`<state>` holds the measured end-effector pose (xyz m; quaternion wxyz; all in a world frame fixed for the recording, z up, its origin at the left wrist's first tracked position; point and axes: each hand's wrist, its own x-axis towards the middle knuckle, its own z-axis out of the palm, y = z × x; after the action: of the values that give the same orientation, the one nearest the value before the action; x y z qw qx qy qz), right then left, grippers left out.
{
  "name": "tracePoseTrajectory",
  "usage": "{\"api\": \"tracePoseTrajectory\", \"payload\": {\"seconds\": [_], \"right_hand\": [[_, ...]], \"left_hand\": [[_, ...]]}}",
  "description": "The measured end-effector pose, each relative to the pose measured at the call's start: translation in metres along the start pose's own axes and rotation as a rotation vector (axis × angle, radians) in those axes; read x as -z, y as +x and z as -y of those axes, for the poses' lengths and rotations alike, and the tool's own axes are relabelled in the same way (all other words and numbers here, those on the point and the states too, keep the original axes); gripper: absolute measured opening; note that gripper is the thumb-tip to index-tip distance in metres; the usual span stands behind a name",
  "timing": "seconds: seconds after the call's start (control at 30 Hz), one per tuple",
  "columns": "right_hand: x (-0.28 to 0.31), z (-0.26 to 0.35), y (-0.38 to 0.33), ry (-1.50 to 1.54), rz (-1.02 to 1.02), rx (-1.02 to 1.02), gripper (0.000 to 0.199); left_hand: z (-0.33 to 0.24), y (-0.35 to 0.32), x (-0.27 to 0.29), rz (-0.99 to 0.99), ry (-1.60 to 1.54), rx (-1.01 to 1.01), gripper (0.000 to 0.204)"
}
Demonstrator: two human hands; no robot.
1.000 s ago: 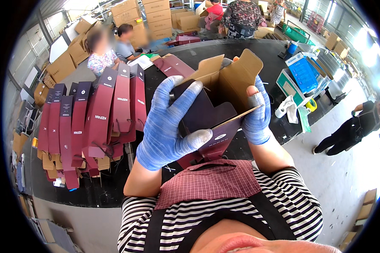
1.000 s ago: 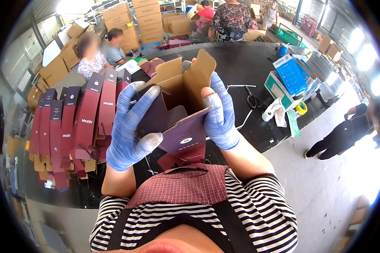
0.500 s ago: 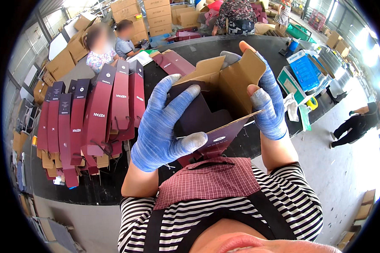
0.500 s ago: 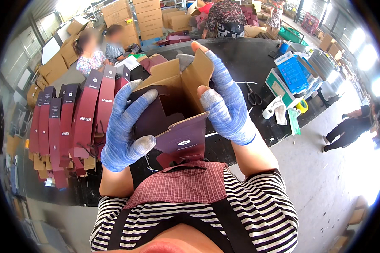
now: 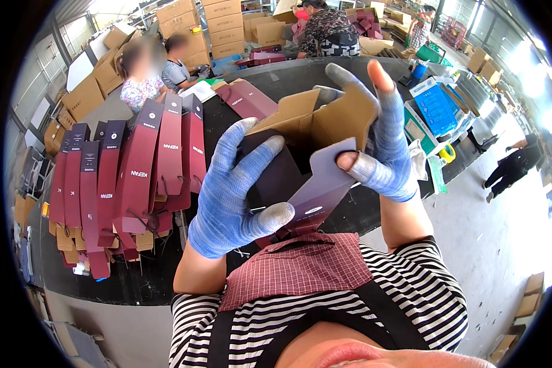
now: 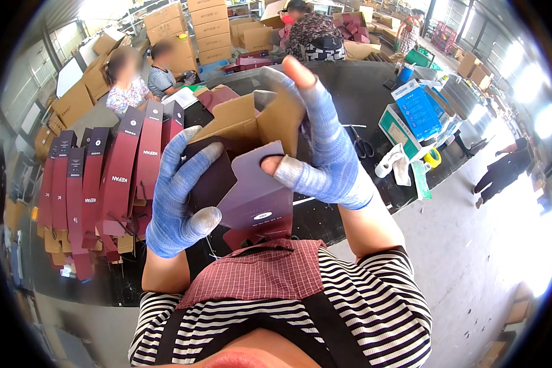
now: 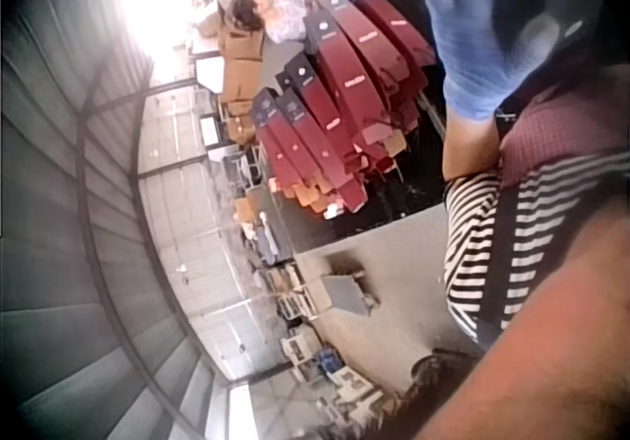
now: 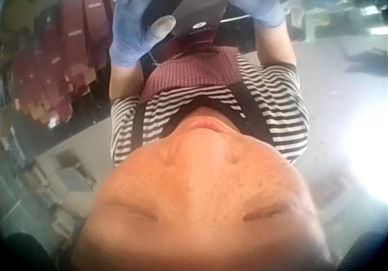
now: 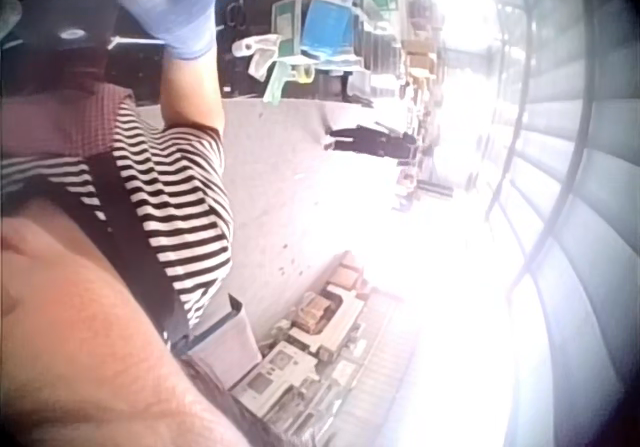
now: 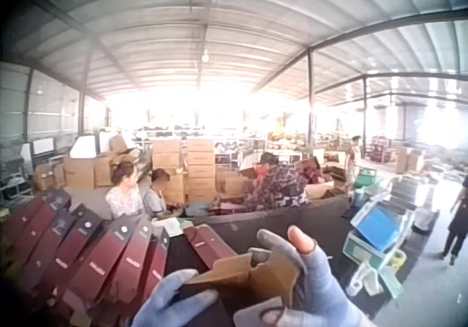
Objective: The person folds several cardboard boxes by hand, tucking in the bottom flaps to assemble them and placing them on a table.
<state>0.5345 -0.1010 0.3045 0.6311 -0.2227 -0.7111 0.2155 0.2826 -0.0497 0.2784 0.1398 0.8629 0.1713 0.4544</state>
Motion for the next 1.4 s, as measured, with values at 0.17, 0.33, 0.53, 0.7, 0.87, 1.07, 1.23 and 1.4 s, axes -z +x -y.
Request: {"api": "tracePoseTrajectory", "payload": {"seconds": [0.17,0.33,0.53,0.7,0.87,1.07,1.23,1.4], "right_hand": [[-0.002,0.005,0.003,0.175,0.037,-0.192,0.094],[-0.003,0.003,0.004,0.018,0.017,-0.144,0.084],[0.004,0.008,0.009,-0.119,0.169,-0.167,0.073],[0.002,-0.001,0.003,-0.001,0.083,-0.149,0.074],[-0.004,-0.006,-0.002,0.043,-0.016,-0.083,0.068],[-0.026,-0.005,-0.008,0.154,-0.152,-0.065,0.056],[-0.013,-0.011,0.000,-0.149,0.036,0.126,0.045],[0.003,-0.002,0.012,-0.353,0.272,0.189,0.032]], "left_hand": [[0.002,0.003,-0.001,-0.009,0.006,-0.075,0.086],[0.005,0.005,-0.006,-0.085,-0.169,-0.044,0.094],[0.000,0.039,0.008,0.173,0.086,-0.353,0.077],[-0.007,0.038,0.006,0.188,0.158,-0.343,0.056],[-0.006,0.037,0.007,0.217,0.192,-0.379,0.055],[0.014,0.050,0.015,0.204,0.036,-0.488,0.052],[0.029,0.044,0.006,0.215,-0.084,-0.458,0.054],[0.026,0.040,-0.005,0.143,-0.117,-0.461,0.051]]}}
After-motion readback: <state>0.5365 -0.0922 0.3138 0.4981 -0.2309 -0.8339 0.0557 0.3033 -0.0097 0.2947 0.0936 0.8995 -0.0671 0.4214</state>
